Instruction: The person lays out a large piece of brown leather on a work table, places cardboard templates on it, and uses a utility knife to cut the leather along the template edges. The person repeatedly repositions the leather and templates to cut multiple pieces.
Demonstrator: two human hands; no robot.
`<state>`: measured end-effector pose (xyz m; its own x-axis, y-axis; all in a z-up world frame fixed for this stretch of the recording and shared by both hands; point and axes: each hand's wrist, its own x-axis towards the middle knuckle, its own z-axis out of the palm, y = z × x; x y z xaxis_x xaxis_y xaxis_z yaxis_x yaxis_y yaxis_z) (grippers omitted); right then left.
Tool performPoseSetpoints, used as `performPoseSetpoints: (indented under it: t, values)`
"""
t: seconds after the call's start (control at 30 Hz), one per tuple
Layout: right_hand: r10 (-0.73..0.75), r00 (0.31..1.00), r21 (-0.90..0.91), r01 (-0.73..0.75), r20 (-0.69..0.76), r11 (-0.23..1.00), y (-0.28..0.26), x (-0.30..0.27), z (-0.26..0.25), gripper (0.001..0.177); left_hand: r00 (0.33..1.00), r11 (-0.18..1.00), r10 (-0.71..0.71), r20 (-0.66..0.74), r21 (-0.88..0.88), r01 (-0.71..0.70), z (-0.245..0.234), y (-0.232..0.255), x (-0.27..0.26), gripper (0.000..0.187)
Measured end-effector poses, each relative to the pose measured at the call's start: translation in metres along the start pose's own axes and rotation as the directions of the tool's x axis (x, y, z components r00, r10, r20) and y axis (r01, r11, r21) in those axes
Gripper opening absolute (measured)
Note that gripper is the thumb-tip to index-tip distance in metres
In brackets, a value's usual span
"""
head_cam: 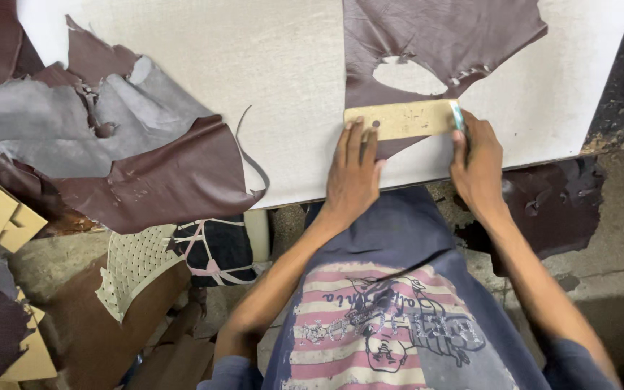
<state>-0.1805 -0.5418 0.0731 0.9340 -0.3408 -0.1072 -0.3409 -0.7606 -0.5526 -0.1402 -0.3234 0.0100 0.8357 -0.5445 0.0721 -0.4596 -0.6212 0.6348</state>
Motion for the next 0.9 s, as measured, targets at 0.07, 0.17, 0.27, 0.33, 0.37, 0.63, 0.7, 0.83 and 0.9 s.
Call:
performPoseSetpoints:
  t: [0.07, 0.17, 0.27, 0.33, 0.37, 0.63, 0.7, 0.83, 0.9]
  values:
    - [-0.231, 0.969, -0.099, 0.239, 0.083, 0.966, -0.014, 0.007, 0.008, 0.046, 0.995, 0.998, -0.018, 0.1, 0.068, 0.011, 0.004, 0.011, -0.004, 0.078]
    - [-0.548, 0.799, -0.185, 0.595, 0.248, 0.782, -0.027, 0.042, 0.04, 0.072, 0.988, 0.968, 0.011, 0.153, 0.246, -0.049, 0.007, 0.014, 0.002, 0.077]
    - [-0.627, 0.704, -0.298, 0.71, 0.333, 0.639, -0.03, 0.058, 0.07, 0.076, 0.953, 0.963, -0.048, 0.3, 0.267, -0.036, 0.005, 0.009, 0.001, 0.072]
    - [-0.634, 0.682, -0.335, 0.731, 0.364, 0.594, -0.031, 0.064, 0.08, 0.075, 0.941, 0.959, -0.072, 0.331, 0.283, -0.026, 0.003, 0.007, 0.002, 0.07]
    - [-0.634, 0.673, -0.36, 0.739, 0.381, 0.569, -0.028, 0.066, 0.077, 0.075, 0.936, 0.958, -0.077, 0.344, 0.285, -0.026, 0.004, 0.008, 0.004, 0.069]
    - [-0.491, 0.746, -0.509, 0.666, 0.45, 0.545, 0.067, 0.068, -0.057, 0.084, 0.975, 0.938, -0.032, 0.218, 0.343, -0.045, -0.017, 0.03, 0.019, 0.076]
    - [-0.354, 0.824, -0.546, 0.561, 0.443, 0.622, 0.102, 0.053, -0.076, 0.088, 0.955, 0.934, -0.032, 0.294, 0.35, -0.076, -0.029, 0.036, 0.028, 0.07]
    - [0.096, 0.9, -0.332, 0.057, 0.426, 0.942, 0.107, 0.004, -0.07, 0.071, 0.869, 0.938, 0.111, 0.482, 0.237, -0.251, -0.043, 0.02, 0.072, 0.047]
    - [0.129, 0.868, -0.057, -0.117, 0.48, 0.992, 0.064, -0.016, -0.045, 0.068, 0.775, 0.908, 0.283, 0.565, 0.102, -0.405, -0.042, -0.003, 0.109, 0.036]
